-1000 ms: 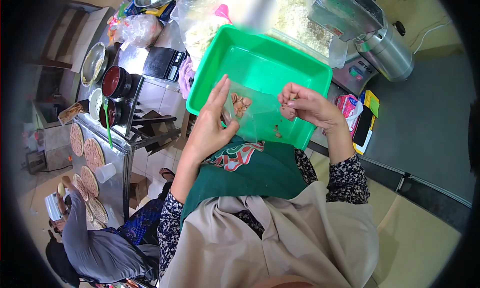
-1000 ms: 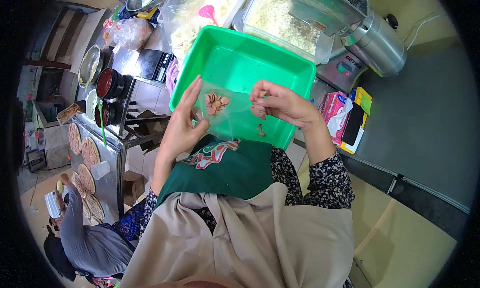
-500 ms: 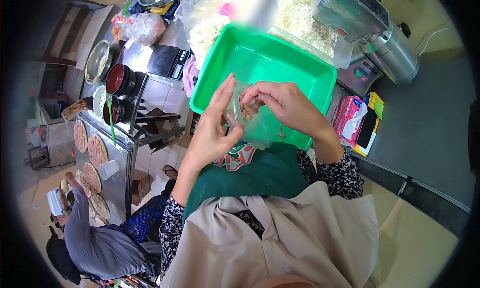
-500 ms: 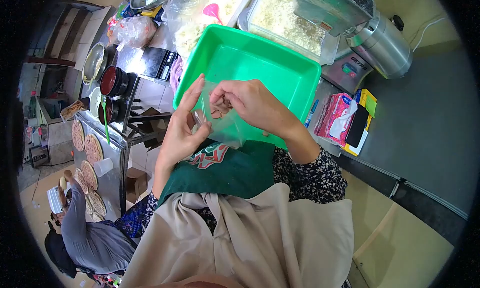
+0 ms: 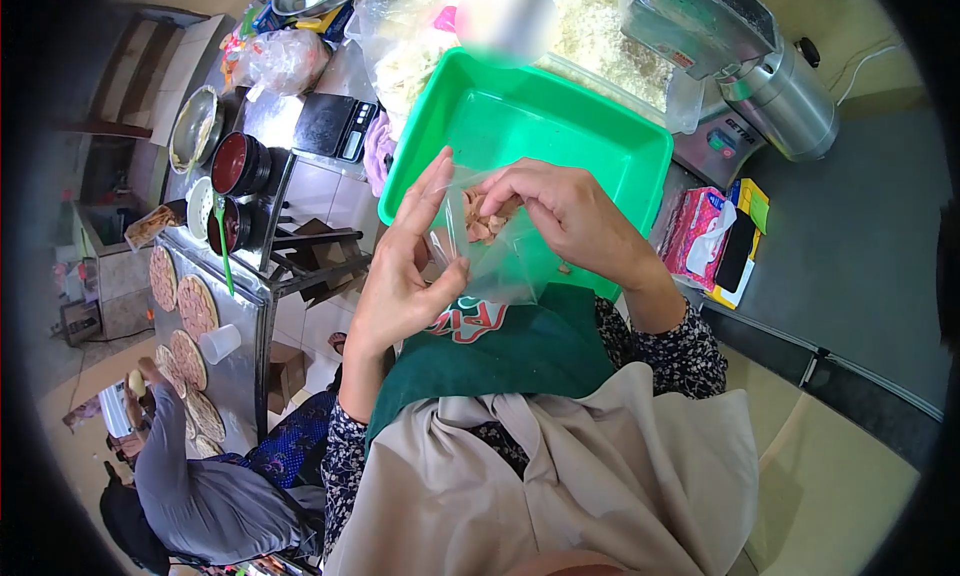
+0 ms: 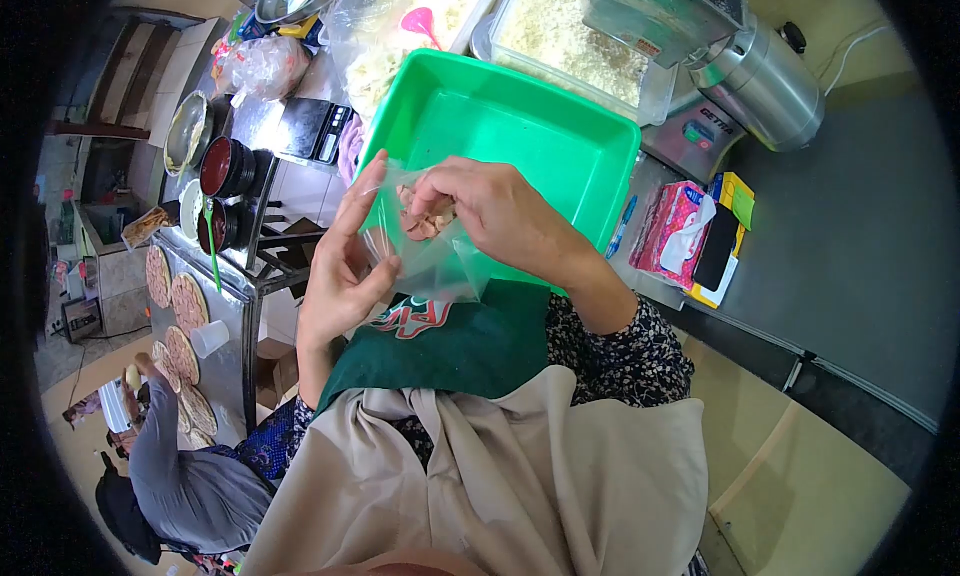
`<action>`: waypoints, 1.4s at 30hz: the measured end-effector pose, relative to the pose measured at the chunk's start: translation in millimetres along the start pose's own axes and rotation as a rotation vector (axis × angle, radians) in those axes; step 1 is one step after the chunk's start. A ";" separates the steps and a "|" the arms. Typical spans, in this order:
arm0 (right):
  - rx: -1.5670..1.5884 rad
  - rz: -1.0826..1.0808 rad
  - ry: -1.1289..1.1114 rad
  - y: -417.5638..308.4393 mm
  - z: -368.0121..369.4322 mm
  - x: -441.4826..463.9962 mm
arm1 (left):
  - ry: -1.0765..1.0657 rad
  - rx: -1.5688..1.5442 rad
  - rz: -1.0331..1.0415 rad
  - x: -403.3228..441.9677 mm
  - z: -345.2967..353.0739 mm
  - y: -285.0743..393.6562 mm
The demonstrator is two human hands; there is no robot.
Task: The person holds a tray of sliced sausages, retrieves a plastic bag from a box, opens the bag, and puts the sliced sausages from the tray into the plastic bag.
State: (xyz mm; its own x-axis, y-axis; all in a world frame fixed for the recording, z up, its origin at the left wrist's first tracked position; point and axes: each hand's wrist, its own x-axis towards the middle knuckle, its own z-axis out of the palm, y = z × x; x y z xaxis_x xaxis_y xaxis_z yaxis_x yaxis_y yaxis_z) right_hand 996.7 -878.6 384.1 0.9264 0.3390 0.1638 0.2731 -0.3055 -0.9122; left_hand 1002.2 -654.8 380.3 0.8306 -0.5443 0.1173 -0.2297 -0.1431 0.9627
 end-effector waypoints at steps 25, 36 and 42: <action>-0.673 -0.038 -0.099 8.2 38.3 9.9 | 0.000 0.183 0.083 -3.1 -4.0 0.1; 0.272 0.147 -0.081 -1.9 1.7 7.3 | 0.030 0.036 0.079 -5.1 -10.8 3.8; 0.780 0.191 -0.166 -30.0 -11.9 2.2 | 0.058 0.040 0.053 -8.8 -15.6 5.5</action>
State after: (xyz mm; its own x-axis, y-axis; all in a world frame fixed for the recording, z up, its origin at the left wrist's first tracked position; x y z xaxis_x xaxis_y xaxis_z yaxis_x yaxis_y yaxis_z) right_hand 993.6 -879.3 416.3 0.8717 0.4895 -0.0224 -0.2006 0.3148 -0.9277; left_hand 1001.6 -638.0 388.4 0.8442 -0.5038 0.1832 -0.2938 -0.1490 0.9442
